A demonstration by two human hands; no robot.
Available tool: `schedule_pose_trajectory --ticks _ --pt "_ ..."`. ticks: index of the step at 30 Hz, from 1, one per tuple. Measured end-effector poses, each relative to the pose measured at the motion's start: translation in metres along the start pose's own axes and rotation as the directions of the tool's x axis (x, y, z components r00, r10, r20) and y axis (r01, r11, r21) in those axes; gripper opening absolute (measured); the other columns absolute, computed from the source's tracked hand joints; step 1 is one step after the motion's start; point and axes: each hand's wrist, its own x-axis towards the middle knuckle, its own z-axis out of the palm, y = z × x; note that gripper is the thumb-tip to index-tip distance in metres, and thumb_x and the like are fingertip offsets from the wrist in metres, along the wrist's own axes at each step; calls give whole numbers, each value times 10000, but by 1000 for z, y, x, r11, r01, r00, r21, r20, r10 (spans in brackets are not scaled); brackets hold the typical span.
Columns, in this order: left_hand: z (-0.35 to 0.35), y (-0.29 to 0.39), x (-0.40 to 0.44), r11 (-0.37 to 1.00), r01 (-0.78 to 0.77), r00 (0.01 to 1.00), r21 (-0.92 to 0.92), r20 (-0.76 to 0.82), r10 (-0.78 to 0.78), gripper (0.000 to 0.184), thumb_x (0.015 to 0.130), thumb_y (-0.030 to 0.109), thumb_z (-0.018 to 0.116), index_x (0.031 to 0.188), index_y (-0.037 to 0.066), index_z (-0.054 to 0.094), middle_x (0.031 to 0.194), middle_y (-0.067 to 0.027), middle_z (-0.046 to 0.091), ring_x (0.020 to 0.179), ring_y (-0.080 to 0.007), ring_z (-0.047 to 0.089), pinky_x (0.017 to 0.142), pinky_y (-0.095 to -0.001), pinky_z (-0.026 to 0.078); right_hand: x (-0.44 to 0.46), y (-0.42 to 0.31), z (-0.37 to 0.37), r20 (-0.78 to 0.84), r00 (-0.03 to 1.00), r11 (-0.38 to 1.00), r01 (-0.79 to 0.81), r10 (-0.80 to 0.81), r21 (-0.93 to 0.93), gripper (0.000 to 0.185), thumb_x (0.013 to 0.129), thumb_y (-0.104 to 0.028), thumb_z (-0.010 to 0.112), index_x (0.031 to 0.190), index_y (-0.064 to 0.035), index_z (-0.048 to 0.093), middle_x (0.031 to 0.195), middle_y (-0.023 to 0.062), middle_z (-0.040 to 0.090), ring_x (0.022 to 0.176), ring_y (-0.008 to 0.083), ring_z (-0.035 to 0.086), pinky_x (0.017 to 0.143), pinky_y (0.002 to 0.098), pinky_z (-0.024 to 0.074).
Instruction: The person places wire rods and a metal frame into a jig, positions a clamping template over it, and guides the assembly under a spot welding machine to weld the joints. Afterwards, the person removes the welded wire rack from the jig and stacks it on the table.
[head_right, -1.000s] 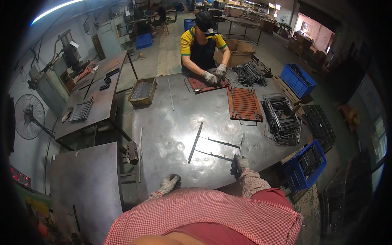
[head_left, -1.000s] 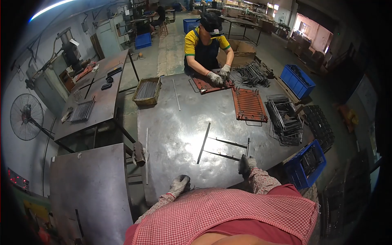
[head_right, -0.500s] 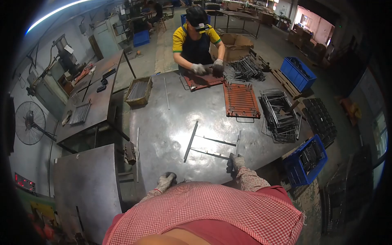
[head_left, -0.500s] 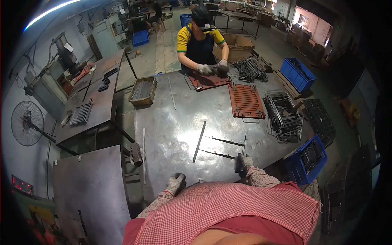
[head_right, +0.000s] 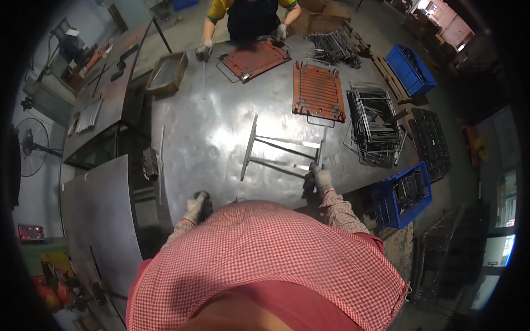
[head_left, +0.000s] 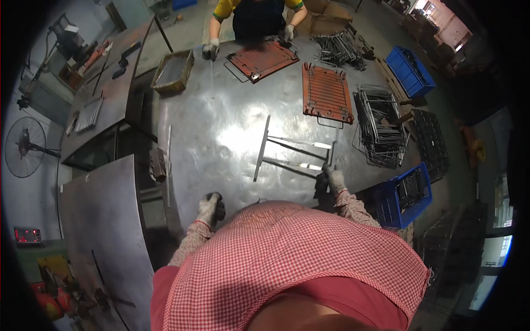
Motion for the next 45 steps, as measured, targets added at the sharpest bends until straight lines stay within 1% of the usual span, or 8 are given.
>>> schedule_pose_trajectory --ticks 7,17,19,33,35,38,42,45 --pt "51 65 34 992 -115 991 53 -62 118 164 909 219 508 798 98 495 612 -24 441 505 -162 452 422 -342 382 19 -29 -44 -192 978 994 92 -80 51 213 857 -233 675 791 -53 583 610 31 544 430 142 499 378 292 404" --pt "79 126 206 779 -309 947 -545 -252 199 408 881 425 582 714 60 510 542 -34 450 439 -182 429 428 -351 314 36 -50 -54 15 998 989 65 -68 133 278 876 -335 661 807 -78 581 656 16 541 482 115 499 418 265 399" --pt "78 129 164 974 -150 955 -168 -279 99 423 866 439 606 725 52 511 556 -38 463 416 -170 415 410 -348 295 37 -73 -35 -4 996 996 87 -87 -27 261 896 -324 628 780 -101 562 600 -16 504 430 89 443 381 257 358" --pt "-35 12 33 999 -42 921 23 -386 47 566 802 596 635 1009 78 537 669 9 501 454 -105 426 402 -287 337 21 -94 180 526 848 803 270 63 -532 300 878 -295 616 928 -8 549 620 28 513 422 116 461 374 283 427" --pt "-29 14 21 993 -14 899 121 -433 65 680 769 616 646 1120 44 540 687 -14 516 479 -125 449 425 -308 365 25 -89 182 510 847 679 286 151 -677 447 870 -357 615 1024 62 583 756 75 619 611 169 565 576 326 480" --pt "-14 27 6 902 78 826 424 -534 180 784 694 582 697 1175 -17 535 965 -179 647 901 -319 638 801 -414 499 39 -69 185 563 825 655 401 45 -640 478 877 -381 599 1042 68 583 852 137 669 730 246 636 691 373 510" --pt "-8 41 -12 887 105 863 450 -485 144 808 661 551 718 1182 -40 538 1113 -244 623 1111 -377 575 974 -419 429 17 -86 204 576 799 -43 578 -173 -815 495 918 -431 518 1039 46 568 936 273 660 899 418 650 810 487 499" --pt "-5 46 -17 870 109 856 480 -490 163 831 657 540 722 1205 -55 528 1112 -249 623 1068 -376 596 952 -413 445 15 -90 211 615 770 -140 599 -170 -789 491 917 -452 507 1037 22 558 925 263 661 892 422 648 803 502 497"
